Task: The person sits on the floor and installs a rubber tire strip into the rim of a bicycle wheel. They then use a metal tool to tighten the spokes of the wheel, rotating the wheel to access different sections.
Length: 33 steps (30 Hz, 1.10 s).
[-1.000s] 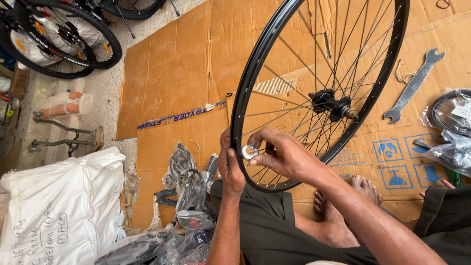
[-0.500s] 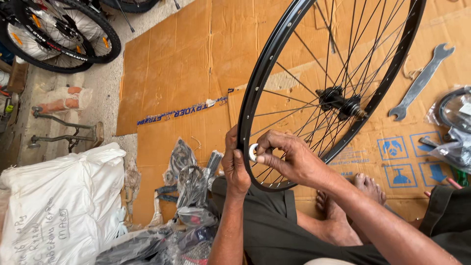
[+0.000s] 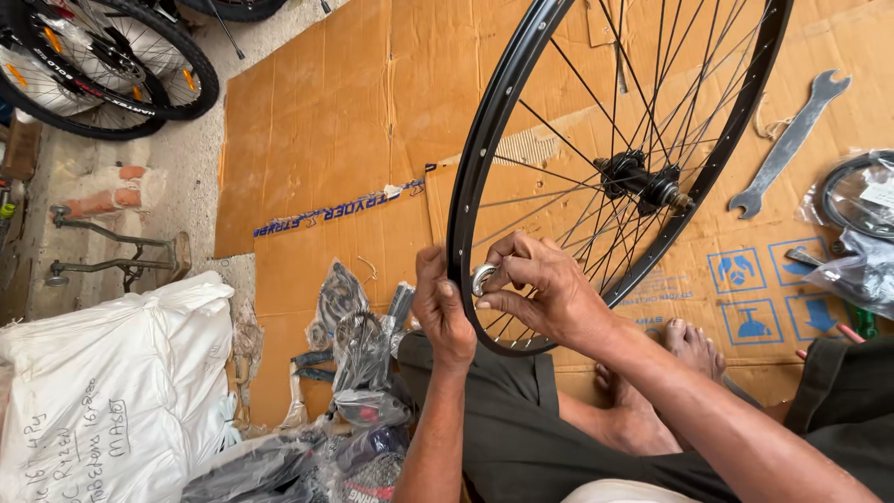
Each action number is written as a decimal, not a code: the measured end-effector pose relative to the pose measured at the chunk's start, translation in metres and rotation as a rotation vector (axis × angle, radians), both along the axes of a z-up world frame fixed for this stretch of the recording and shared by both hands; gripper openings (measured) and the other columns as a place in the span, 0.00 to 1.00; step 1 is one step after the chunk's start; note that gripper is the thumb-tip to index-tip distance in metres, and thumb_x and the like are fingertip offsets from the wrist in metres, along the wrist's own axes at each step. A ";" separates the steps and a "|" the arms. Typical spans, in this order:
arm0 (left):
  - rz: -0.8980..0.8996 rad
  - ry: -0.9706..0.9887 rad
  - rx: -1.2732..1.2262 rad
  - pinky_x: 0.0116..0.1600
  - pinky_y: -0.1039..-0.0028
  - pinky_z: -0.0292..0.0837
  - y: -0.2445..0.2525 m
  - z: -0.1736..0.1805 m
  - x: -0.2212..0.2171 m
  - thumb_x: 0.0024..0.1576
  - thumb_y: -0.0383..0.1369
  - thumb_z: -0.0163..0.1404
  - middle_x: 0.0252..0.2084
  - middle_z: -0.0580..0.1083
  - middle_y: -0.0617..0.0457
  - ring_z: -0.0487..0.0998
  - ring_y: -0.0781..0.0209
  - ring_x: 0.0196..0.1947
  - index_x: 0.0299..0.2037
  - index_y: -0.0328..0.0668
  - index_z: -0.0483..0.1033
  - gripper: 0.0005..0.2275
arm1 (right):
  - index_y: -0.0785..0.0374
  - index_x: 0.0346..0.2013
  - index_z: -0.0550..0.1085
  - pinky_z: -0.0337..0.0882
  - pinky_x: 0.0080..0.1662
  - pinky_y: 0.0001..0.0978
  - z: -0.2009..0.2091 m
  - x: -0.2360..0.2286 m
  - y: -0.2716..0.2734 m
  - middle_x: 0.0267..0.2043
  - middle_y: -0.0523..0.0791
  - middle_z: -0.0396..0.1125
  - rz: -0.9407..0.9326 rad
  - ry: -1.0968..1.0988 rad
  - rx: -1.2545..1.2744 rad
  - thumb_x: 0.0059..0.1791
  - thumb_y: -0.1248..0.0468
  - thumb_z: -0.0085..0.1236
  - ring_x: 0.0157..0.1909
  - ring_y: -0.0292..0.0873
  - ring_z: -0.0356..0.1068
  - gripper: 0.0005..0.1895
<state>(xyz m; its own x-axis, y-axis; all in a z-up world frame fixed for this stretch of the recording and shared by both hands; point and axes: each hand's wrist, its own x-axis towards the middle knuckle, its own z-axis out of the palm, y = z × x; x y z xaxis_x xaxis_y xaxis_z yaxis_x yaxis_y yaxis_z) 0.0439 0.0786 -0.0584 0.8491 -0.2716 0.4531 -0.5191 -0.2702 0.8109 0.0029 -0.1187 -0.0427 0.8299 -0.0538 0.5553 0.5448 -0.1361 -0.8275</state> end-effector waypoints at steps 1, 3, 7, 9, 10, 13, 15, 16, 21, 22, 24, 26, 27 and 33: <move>0.096 -0.002 0.080 0.46 0.71 0.68 0.004 -0.006 -0.005 0.72 0.44 0.39 0.42 0.72 0.52 0.73 0.63 0.39 0.47 0.30 0.73 0.20 | 0.59 0.33 0.77 0.69 0.45 0.38 0.000 -0.001 0.000 0.46 0.44 0.72 -0.065 -0.016 -0.062 0.44 0.57 0.72 0.44 0.44 0.73 0.13; 0.106 0.071 0.014 0.40 0.71 0.70 0.007 -0.011 -0.009 0.71 0.41 0.42 0.31 0.73 0.54 0.74 0.64 0.31 0.42 0.29 0.75 0.19 | 0.64 0.37 0.76 0.69 0.47 0.40 0.000 -0.001 -0.005 0.48 0.46 0.71 -0.228 -0.113 -0.144 0.44 0.59 0.69 0.45 0.47 0.71 0.14; -0.049 0.136 -0.173 0.36 0.73 0.74 0.007 0.009 -0.009 0.69 0.39 0.43 0.28 0.74 0.55 0.76 0.67 0.29 0.45 0.29 0.76 0.16 | 0.59 0.35 0.76 0.70 0.51 0.43 -0.006 -0.014 -0.014 0.44 0.46 0.72 -0.355 -0.193 -0.408 0.43 0.55 0.66 0.47 0.50 0.72 0.13; 0.002 0.027 -0.050 0.39 0.74 0.73 0.004 0.023 -0.009 0.70 0.39 0.42 0.34 0.74 0.54 0.75 0.67 0.33 0.45 0.31 0.77 0.16 | 0.63 0.44 0.77 0.70 0.50 0.42 -0.002 -0.014 -0.003 0.48 0.48 0.73 -0.283 -0.214 -0.298 0.47 0.56 0.65 0.50 0.51 0.72 0.17; 0.032 -0.038 0.024 0.41 0.74 0.71 0.000 0.030 -0.006 0.71 0.38 0.42 0.38 0.73 0.52 0.74 0.66 0.35 0.46 0.31 0.77 0.16 | 0.66 0.48 0.77 0.70 0.50 0.42 0.002 -0.008 -0.001 0.49 0.49 0.73 -0.257 -0.240 -0.245 0.48 0.57 0.64 0.52 0.51 0.72 0.19; -0.033 -0.180 0.016 0.55 0.70 0.69 -0.013 0.043 0.005 0.73 0.38 0.42 0.53 0.70 0.48 0.72 0.61 0.51 0.52 0.31 0.77 0.16 | 0.62 0.49 0.79 0.70 0.51 0.43 0.014 0.006 0.000 0.46 0.46 0.77 -0.007 -0.086 -0.053 0.49 0.57 0.63 0.50 0.49 0.75 0.17; -0.078 -0.177 -0.017 0.62 0.67 0.69 -0.010 0.043 0.000 0.73 0.38 0.42 0.60 0.68 0.46 0.70 0.57 0.60 0.55 0.31 0.77 0.16 | 0.58 0.51 0.79 0.73 0.48 0.40 0.013 0.013 0.000 0.41 0.47 0.77 0.167 0.239 -0.051 0.52 0.55 0.58 0.46 0.49 0.77 0.16; -0.081 -0.158 -0.030 0.64 0.67 0.69 -0.010 0.041 -0.001 0.73 0.38 0.42 0.62 0.67 0.45 0.70 0.56 0.62 0.56 0.32 0.76 0.16 | 0.56 0.52 0.80 0.74 0.46 0.39 0.012 0.017 -0.003 0.39 0.47 0.77 0.255 0.398 -0.063 0.54 0.54 0.55 0.44 0.48 0.78 0.16; -0.104 -0.173 -0.059 0.71 0.63 0.67 -0.004 0.037 0.001 0.73 0.40 0.41 0.69 0.64 0.44 0.67 0.52 0.70 0.61 0.33 0.72 0.17 | 0.65 0.54 0.75 0.74 0.46 0.44 0.010 0.019 -0.006 0.45 0.52 0.76 0.293 -0.040 0.131 0.50 0.60 0.62 0.47 0.54 0.76 0.20; -0.086 -0.164 -0.052 0.72 0.63 0.65 -0.004 0.035 0.002 0.72 0.42 0.41 0.69 0.64 0.44 0.67 0.52 0.70 0.63 0.32 0.70 0.19 | 0.66 0.56 0.73 0.73 0.46 0.44 0.009 0.016 -0.006 0.44 0.54 0.74 0.220 -0.104 0.082 0.48 0.60 0.62 0.47 0.55 0.75 0.23; -0.041 -0.120 0.000 0.72 0.63 0.63 -0.004 0.031 -0.003 0.72 0.46 0.40 0.68 0.65 0.43 0.66 0.51 0.69 0.65 0.29 0.66 0.24 | 0.57 0.61 0.74 0.72 0.41 0.45 0.013 0.018 0.018 0.37 0.52 0.75 0.101 0.472 -0.147 0.46 0.66 0.55 0.41 0.54 0.76 0.26; -0.005 -0.079 0.009 0.71 0.64 0.63 -0.003 0.036 0.000 0.70 0.51 0.39 0.66 0.66 0.42 0.67 0.51 0.67 0.66 0.27 0.65 0.29 | 0.56 0.50 0.79 0.73 0.42 0.45 0.014 0.016 0.013 0.41 0.51 0.76 0.162 0.277 -0.238 0.43 0.60 0.67 0.44 0.55 0.76 0.20; 0.008 -0.072 -0.028 0.70 0.64 0.64 -0.005 0.038 0.000 0.69 0.54 0.40 0.65 0.67 0.42 0.68 0.52 0.66 0.66 0.26 0.65 0.32 | 0.60 0.52 0.75 0.73 0.39 0.44 0.013 0.014 0.001 0.44 0.51 0.74 0.274 0.185 -0.099 0.43 0.58 0.69 0.44 0.55 0.76 0.25; -0.030 -0.141 -0.061 0.60 0.70 0.69 -0.015 0.036 -0.022 0.72 0.50 0.43 0.62 0.68 0.44 0.71 0.60 0.58 0.56 0.29 0.74 0.24 | 0.61 0.56 0.70 0.73 0.48 0.42 -0.006 -0.002 0.003 0.42 0.46 0.73 0.272 0.142 0.064 0.50 0.56 0.62 0.46 0.50 0.76 0.23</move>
